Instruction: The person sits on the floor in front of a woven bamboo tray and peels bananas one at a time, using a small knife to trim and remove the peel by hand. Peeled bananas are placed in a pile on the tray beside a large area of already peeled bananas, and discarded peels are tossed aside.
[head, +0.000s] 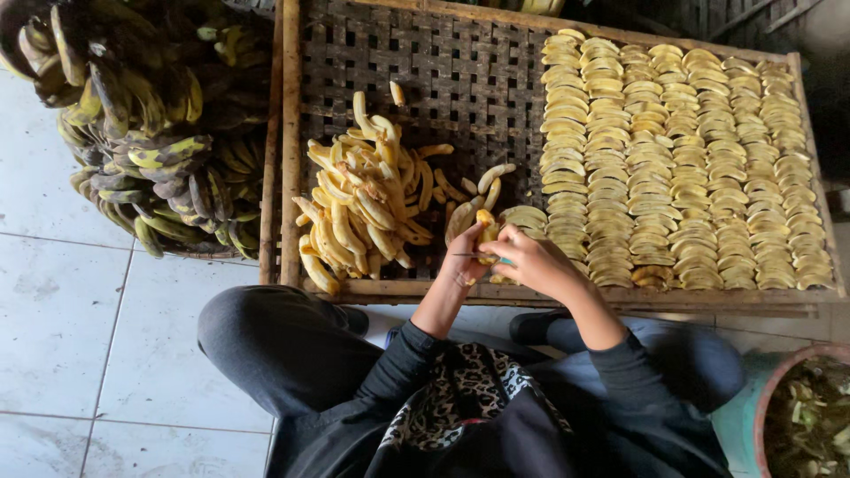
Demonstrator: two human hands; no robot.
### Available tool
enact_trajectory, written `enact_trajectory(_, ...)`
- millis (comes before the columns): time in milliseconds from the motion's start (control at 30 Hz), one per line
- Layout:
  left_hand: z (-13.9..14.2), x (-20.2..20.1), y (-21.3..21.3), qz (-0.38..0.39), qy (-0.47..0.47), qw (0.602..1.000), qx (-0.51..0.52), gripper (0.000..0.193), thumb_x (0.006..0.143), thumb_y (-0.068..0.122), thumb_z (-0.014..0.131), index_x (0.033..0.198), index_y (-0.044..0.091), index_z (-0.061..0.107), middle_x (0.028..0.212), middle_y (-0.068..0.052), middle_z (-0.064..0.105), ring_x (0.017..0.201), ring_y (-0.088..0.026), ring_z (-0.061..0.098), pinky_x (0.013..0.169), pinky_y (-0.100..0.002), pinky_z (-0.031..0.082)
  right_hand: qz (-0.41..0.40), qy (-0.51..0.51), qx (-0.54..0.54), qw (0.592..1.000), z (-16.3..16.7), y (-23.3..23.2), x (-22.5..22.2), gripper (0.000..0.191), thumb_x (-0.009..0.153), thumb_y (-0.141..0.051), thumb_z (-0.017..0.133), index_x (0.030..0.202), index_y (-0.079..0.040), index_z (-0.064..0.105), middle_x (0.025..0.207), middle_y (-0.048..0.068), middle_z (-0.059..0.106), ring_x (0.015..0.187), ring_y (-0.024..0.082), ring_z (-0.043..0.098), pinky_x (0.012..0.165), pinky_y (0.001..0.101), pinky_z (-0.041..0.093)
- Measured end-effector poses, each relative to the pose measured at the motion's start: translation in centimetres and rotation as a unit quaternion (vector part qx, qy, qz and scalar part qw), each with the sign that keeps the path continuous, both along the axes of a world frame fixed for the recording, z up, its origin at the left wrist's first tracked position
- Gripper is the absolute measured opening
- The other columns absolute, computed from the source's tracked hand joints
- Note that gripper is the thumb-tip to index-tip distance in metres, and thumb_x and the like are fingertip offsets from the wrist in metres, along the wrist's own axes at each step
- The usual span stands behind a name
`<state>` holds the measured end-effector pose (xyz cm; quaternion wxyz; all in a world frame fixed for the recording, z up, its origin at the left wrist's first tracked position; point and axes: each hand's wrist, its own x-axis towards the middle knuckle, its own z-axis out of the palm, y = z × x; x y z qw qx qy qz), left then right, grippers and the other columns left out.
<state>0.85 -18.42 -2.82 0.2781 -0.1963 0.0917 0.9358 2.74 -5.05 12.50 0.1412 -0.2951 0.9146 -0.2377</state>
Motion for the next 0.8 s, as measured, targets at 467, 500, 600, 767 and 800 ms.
enact_trajectory(467, 0.3, -7.4, 6.2, 0.062, 0.084, 0.991, -0.087, 0.009, 0.1, -0.001, 0.051, 0.101, 0.004, 0.058, 0.091, -0.011, 0.063, 0.079, -0.022, 0.063, 0.071, -0.034, 0.055, -0.101, 0.112, -0.137, 0.979, -8.6, 6.7, -6.2, 0.032, 0.084, -0.007, 0.071, 0.115, -0.004, 0.07, 0.116, 0.014, 0.072, 0.098, 0.033, 0.073, 0.083, 0.0384, 0.058)
enact_trajectory(500, 0.3, -7.6, 6.3, 0.058, 0.087, 0.99, -0.097, 0.009, 0.099, -0.003, 0.051, 0.101, 0.002, 0.058, 0.091, -0.013, 0.062, 0.078, -0.023, 0.063, 0.07, -0.035, 0.055, -0.136, 0.095, -0.141, 0.976, -9.4, 6.8, -6.5, 0.031, 0.085, -0.008, 0.072, 0.116, -0.004, 0.07, 0.113, 0.014, 0.073, 0.097, 0.031, 0.074, 0.082, 0.0378, 0.058)
enact_trajectory(600, 0.2, -7.6, 6.5, 0.044, -0.012, 0.993, -0.113, 0.016, 0.094, -0.002, 0.046, 0.105, 0.001, 0.056, 0.094, -0.011, 0.066, 0.082, -0.023, 0.068, 0.072, -0.035, 0.057, -0.225, 0.046, -0.17, 0.958, -11.5, 7.2, -7.2, 0.027, 0.089, -0.011, 0.075, 0.115, -0.005, 0.071, 0.103, 0.012, 0.075, 0.092, 0.025, 0.073, 0.079, 0.0354, 0.057)
enact_trajectory(767, -1.0, -7.2, 7.0, -0.014, -0.009, 0.976, -0.216, 0.035, 0.09, -0.008, 0.05, 0.123, 0.004, 0.055, 0.083, -0.008, 0.063, 0.065, -0.017, 0.057, 0.064, -0.032, 0.047, -0.316, 0.06, -0.27, 0.908, -13.4, 7.6, -8.8, 0.018, 0.092, -0.008, 0.073, 0.109, -0.003, 0.073, 0.094, 0.007, 0.074, 0.08, 0.016, 0.067, 0.074, 0.0308, 0.054)
enact_trajectory(800, -1.3, -7.1, 7.0, -0.021, -0.016, 0.973, -0.23, 0.037, 0.09, -0.01, 0.051, 0.124, 0.005, 0.052, 0.078, -0.009, 0.061, 0.062, -0.017, 0.054, 0.062, -0.033, 0.044, -0.379, -0.009, -0.271, 0.885, -13.5, 7.6, -9.2, 0.019, 0.093, -0.01, 0.073, 0.111, -0.004, 0.073, 0.087, 0.008, 0.069, 0.072, 0.019, 0.062, 0.068, 0.0337, 0.049)
